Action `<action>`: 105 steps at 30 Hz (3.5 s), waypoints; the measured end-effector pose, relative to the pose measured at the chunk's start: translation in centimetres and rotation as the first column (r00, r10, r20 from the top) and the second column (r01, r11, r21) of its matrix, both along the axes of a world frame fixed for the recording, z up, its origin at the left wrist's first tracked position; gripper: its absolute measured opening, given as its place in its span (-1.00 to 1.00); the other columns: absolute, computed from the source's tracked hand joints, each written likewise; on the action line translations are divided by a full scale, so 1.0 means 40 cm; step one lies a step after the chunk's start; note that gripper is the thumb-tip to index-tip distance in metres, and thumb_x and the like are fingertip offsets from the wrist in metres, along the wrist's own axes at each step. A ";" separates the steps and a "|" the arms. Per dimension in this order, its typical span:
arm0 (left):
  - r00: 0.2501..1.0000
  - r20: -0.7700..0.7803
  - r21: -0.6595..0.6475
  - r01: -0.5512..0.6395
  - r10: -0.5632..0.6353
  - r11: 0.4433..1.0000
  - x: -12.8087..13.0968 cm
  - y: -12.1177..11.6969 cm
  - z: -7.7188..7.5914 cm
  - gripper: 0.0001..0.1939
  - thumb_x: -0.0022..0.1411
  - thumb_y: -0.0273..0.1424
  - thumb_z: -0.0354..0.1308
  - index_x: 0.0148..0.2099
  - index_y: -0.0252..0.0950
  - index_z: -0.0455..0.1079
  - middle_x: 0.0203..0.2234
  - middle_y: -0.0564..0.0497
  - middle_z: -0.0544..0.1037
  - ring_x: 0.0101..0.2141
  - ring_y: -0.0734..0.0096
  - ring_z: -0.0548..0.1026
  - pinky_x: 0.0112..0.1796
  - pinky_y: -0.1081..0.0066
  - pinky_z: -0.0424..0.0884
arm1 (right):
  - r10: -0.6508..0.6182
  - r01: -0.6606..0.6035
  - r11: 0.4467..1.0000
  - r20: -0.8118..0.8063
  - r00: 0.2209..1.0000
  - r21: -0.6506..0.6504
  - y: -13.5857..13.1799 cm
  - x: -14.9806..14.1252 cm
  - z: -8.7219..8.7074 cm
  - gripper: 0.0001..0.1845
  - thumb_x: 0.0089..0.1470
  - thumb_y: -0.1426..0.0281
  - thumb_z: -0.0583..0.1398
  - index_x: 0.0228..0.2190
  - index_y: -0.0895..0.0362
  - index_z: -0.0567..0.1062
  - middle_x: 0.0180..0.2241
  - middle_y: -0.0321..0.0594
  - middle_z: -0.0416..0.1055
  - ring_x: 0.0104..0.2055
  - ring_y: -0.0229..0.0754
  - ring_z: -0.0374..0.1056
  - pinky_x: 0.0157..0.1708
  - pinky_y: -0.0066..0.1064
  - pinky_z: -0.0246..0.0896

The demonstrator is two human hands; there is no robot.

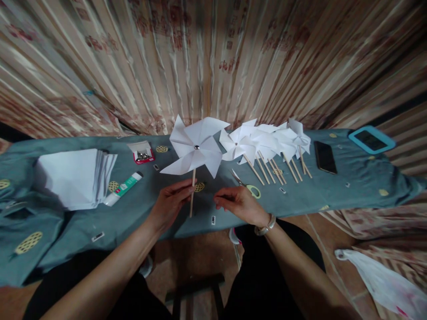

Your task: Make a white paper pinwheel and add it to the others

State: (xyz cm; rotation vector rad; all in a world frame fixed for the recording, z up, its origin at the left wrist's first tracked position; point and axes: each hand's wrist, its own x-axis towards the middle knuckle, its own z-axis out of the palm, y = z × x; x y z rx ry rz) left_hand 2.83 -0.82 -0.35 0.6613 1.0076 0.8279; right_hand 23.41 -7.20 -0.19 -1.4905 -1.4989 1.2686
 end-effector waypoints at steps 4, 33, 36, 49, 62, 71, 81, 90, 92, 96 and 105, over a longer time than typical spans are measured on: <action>1.000 0.005 -0.003 0.006 -0.006 1.000 0.003 -0.003 0.004 -0.70 -0.18 -0.47 0.54 -0.29 -0.29 0.67 -0.35 -0.03 0.68 -0.40 0.52 0.51 -0.34 0.52 0.42 | 0.008 -0.018 0.998 0.176 0.984 0.055 -0.009 -0.020 0.005 -0.78 0.21 0.29 0.21 -0.37 0.12 0.62 -0.51 -0.30 0.53 -0.52 -0.30 0.31 -0.49 -0.46 0.10; 0.997 0.073 -0.011 0.008 -0.007 1.000 0.023 -0.024 -0.006 -0.59 -0.35 -0.36 0.59 -0.33 -0.29 0.66 -0.42 0.01 0.67 -0.39 0.48 0.53 -0.33 0.48 0.41 | -0.090 0.087 0.996 0.112 0.990 0.034 -0.031 -0.139 0.006 -0.94 0.14 0.44 0.26 -0.37 0.11 0.58 -0.47 -0.35 0.54 -0.41 -0.27 0.45 -0.35 -0.47 0.22; 0.997 0.075 -0.019 0.011 -0.010 1.000 0.020 -0.023 -0.006 -0.54 -0.38 -0.31 0.60 -0.31 -0.27 0.66 -0.42 0.01 0.68 -0.37 0.49 0.55 -0.30 0.50 0.42 | -0.103 0.100 0.995 0.134 0.986 0.030 -0.024 -0.124 0.005 -0.92 0.15 0.42 0.24 -0.35 0.11 0.57 -0.48 -0.34 0.54 -0.41 -0.25 0.44 -0.36 -0.45 0.23; 0.997 0.004 -0.012 0.071 -0.071 0.997 0.010 -0.030 -0.010 -0.55 -0.35 -0.22 0.59 -0.31 -0.22 0.67 -0.36 0.01 0.69 -0.37 0.53 0.53 -0.34 0.54 0.37 | -0.172 0.084 0.983 0.641 0.748 0.166 0.018 0.050 0.012 -0.81 0.21 0.35 0.16 -0.36 0.09 0.58 -0.51 -0.29 0.52 -0.49 -0.21 0.41 -0.45 -0.43 0.12; 0.995 -0.014 -0.007 0.099 -0.099 0.995 0.008 -0.036 -0.024 -0.57 -0.31 -0.22 0.58 -0.30 -0.19 0.67 -0.39 0.01 0.67 -0.36 0.50 0.52 -0.31 0.50 0.38 | -0.114 0.089 0.993 0.879 0.463 0.082 0.029 0.086 0.002 -0.77 0.27 0.37 0.16 -0.15 0.15 0.59 -0.23 -0.07 0.65 -0.16 0.03 0.58 -0.24 -0.33 0.28; 0.991 -0.026 -0.002 0.131 -0.131 0.991 0.010 -0.050 -0.038 -0.66 -0.17 -0.29 0.53 -0.26 -0.21 0.67 -0.35 -0.03 0.68 -0.34 0.44 0.53 -0.28 0.44 0.37 | -0.121 0.091 0.992 0.878 0.464 0.089 0.038 0.079 -0.004 -0.76 0.26 0.37 0.16 -0.13 0.15 0.59 -0.24 -0.07 0.65 -0.19 -0.01 0.57 -0.27 -0.35 0.28; 0.991 -0.023 -0.029 0.130 -0.131 0.991 0.014 -0.055 -0.028 -0.72 -0.16 -0.35 0.51 -0.30 -0.21 0.67 -0.37 -0.02 0.67 -0.36 0.46 0.52 -0.29 0.46 0.37 | -0.118 0.086 0.992 0.907 0.405 0.091 0.039 0.075 -0.018 -0.75 0.25 0.35 0.16 -0.13 0.16 0.59 -0.28 -0.02 0.64 -0.25 0.01 0.57 -0.30 -0.34 0.26; 0.951 -0.211 0.168 0.261 -0.224 0.951 0.015 -0.060 -0.059 -0.78 0.02 -0.35 0.37 -0.22 -0.21 0.66 -0.35 -0.03 0.67 -0.31 0.34 0.54 -0.23 0.37 0.40 | -0.215 0.104 0.976 0.895 0.391 0.189 0.014 0.093 0.011 -0.71 0.28 0.30 0.13 -0.12 0.15 0.59 -0.28 -0.02 0.66 -0.24 0.06 0.59 -0.29 -0.29 0.31; 0.912 -0.328 0.296 0.347 -0.247 0.890 0.014 -0.064 -0.066 -0.82 0.09 -0.36 0.31 -0.22 -0.20 0.65 -0.34 -0.02 0.66 -0.29 0.30 0.55 -0.20 0.34 0.41 | -0.281 0.138 0.959 0.864 0.417 0.246 0.006 0.114 0.023 -0.72 0.26 0.30 0.14 -0.14 0.14 0.60 -0.27 -0.06 0.66 -0.23 0.04 0.59 -0.28 -0.30 0.33; 0.809 -0.532 0.485 0.533 -0.250 0.693 0.005 -0.072 -0.088 -0.78 0.20 -0.39 0.21 -0.12 -0.21 0.62 -0.24 -0.07 0.62 -0.22 0.25 0.56 -0.11 0.26 0.43 | -0.436 0.259 0.897 0.808 0.396 0.357 -0.012 0.180 0.063 -0.73 0.21 0.27 0.18 -0.18 0.09 0.63 -0.32 -0.10 0.66 -0.26 0.03 0.59 -0.32 -0.30 0.34; 0.646 -0.722 0.546 0.752 -0.249 0.368 -0.014 -0.084 -0.120 -0.73 0.29 -0.46 0.12 0.00 -0.26 0.53 -0.05 -0.16 0.56 -0.01 0.15 0.48 0.05 0.11 0.42 | -0.492 0.545 0.780 0.840 0.229 0.308 -0.051 0.489 0.102 -0.49 0.22 0.11 0.20 0.05 0.19 0.56 -0.08 0.25 0.58 0.00 0.05 0.53 -0.24 -0.19 0.29</action>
